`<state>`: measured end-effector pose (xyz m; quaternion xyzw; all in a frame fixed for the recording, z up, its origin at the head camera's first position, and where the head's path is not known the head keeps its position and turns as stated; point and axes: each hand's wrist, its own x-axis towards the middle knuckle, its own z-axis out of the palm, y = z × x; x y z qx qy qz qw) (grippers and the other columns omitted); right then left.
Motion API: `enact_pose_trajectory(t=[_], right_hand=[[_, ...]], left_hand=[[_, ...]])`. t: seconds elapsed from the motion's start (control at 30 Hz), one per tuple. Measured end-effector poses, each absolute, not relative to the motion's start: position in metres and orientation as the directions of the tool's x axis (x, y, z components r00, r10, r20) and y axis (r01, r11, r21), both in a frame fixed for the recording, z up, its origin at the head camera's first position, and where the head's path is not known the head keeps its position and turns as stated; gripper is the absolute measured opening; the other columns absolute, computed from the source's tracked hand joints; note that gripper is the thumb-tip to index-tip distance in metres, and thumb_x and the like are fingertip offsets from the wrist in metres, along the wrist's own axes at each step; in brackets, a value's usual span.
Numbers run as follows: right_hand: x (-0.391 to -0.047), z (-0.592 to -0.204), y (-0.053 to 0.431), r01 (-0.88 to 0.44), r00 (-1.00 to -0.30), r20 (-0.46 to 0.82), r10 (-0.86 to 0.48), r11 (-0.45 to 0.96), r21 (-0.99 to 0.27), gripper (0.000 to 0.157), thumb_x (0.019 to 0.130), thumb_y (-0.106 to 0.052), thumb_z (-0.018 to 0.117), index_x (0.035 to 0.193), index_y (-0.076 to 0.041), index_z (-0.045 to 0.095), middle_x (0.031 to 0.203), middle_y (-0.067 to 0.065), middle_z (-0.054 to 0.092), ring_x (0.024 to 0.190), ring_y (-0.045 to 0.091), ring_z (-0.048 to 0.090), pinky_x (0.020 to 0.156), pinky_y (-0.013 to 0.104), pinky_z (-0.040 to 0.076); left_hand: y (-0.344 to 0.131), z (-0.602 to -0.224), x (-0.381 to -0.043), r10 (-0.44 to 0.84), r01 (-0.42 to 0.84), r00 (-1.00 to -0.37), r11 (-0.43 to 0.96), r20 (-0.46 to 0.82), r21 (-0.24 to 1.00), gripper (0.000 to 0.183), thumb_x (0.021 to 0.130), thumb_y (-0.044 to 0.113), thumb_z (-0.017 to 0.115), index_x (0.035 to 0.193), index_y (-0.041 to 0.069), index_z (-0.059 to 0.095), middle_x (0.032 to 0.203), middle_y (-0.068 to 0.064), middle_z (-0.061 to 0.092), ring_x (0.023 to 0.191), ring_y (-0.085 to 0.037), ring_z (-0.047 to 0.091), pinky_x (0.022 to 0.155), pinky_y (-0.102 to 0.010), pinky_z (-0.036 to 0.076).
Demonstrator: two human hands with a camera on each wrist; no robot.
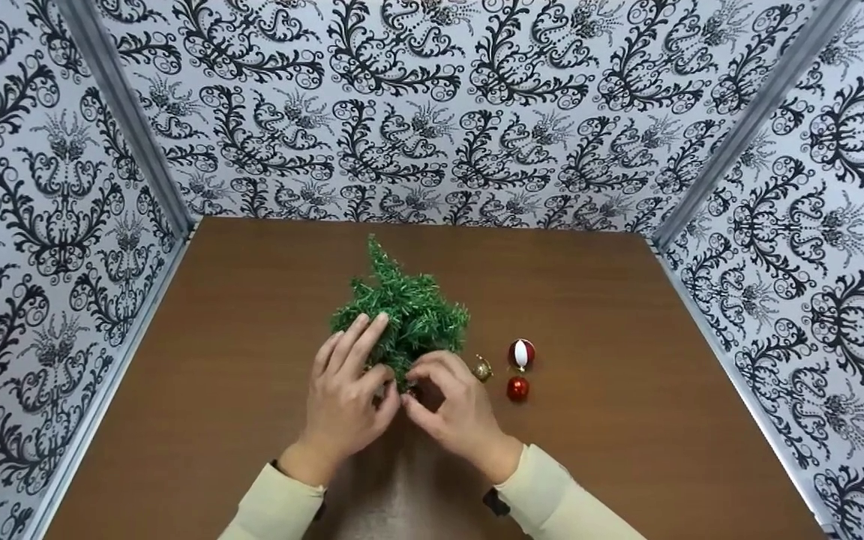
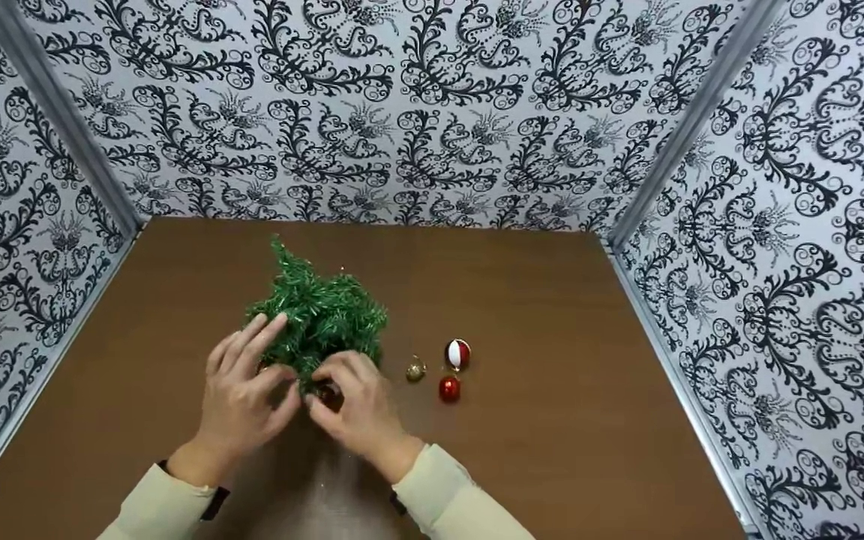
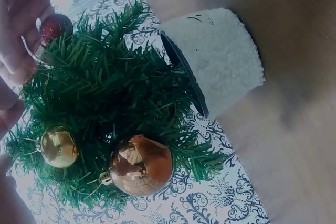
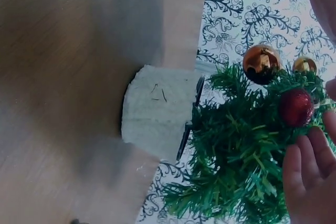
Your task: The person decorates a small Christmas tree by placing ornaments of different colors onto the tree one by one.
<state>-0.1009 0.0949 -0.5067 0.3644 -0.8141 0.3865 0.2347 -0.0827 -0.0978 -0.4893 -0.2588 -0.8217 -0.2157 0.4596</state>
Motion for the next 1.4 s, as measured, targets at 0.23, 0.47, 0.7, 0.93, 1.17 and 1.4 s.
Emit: enact_pose_trajectory(t=[0.23,0.47,0.7,0.93,1.17,1.4], right_hand=[[-0.104,-0.502,0.090,-0.827,-0.538,0.748,-0.390,0.413,-0.380,0.003,0.088,-0.017,0.073,0.090,-0.015,0.072,0.103,-0.003,0.064,0.098,0.015,0.059,0.085,0.030,0.050],[-0.105,-0.501,0.092,-0.849,-0.501,0.769,-0.397,0.397,-0.349,0.005,0.084,-0.014,0.072,0.087,-0.014,0.068,0.098,-0.002,0.063,0.093,0.015,0.059,0.081,0.030,0.050],[-0.112,-0.501,0.090,-0.816,-0.519,0.756,-0.399,0.494,-0.300,0.004,0.087,-0.017,0.071,0.088,-0.016,0.066,0.091,-0.006,0.060,0.086,0.013,0.057,0.075,0.027,0.049],[-0.114,-0.504,0.091,-0.786,-0.531,0.759,-0.378,0.554,-0.274,0.004,0.089,-0.018,0.069,0.089,-0.016,0.066,0.089,-0.006,0.061,0.084,0.013,0.057,0.073,0.028,0.049],[-0.116,-0.504,0.091,-0.781,-0.518,0.784,-0.342,0.563,-0.271,0.005,0.089,-0.020,0.070,0.087,-0.017,0.066,0.088,-0.006,0.060,0.083,0.014,0.056,0.072,0.031,0.049],[-0.117,-0.503,0.089,-0.746,-0.568,0.741,-0.359,0.605,-0.279,0.005,0.085,-0.019,0.072,0.085,-0.020,0.067,0.086,-0.009,0.061,0.081,0.013,0.056,0.068,0.029,0.049]], left_hand=[[-0.098,-0.488,-0.078,0.227,0.630,-0.460,0.764,0.858,0.136,0.014,0.081,0.017,0.063,0.067,0.012,0.066,0.151,-0.010,0.046,0.139,-0.032,0.041,0.104,-0.058,0.031],[-0.100,-0.489,-0.071,0.230,0.628,-0.443,0.769,0.866,0.118,0.014,0.076,0.015,0.061,0.063,0.011,0.062,0.150,-0.011,0.048,0.136,-0.034,0.044,0.103,-0.057,0.031],[-0.093,-0.495,-0.072,0.116,0.494,-0.467,0.856,0.877,0.150,0.016,0.078,0.017,0.062,0.065,0.009,0.062,0.145,-0.012,0.053,0.134,-0.034,0.047,0.106,-0.055,0.031],[-0.087,-0.495,-0.073,0.081,0.471,-0.435,0.869,0.897,0.150,0.015,0.079,0.016,0.064,0.066,0.010,0.065,0.137,-0.011,0.060,0.126,-0.034,0.054,0.103,-0.056,0.033],[-0.086,-0.497,-0.078,0.071,0.482,-0.430,0.861,0.900,0.163,0.014,0.081,0.015,0.065,0.068,0.010,0.067,0.124,-0.012,0.066,0.118,-0.035,0.059,0.105,-0.056,0.033],[-0.089,-0.500,-0.081,0.120,0.457,-0.475,0.880,0.872,0.128,0.015,0.082,0.015,0.064,0.069,0.008,0.067,0.125,-0.016,0.064,0.123,-0.034,0.056,0.106,-0.056,0.035]])
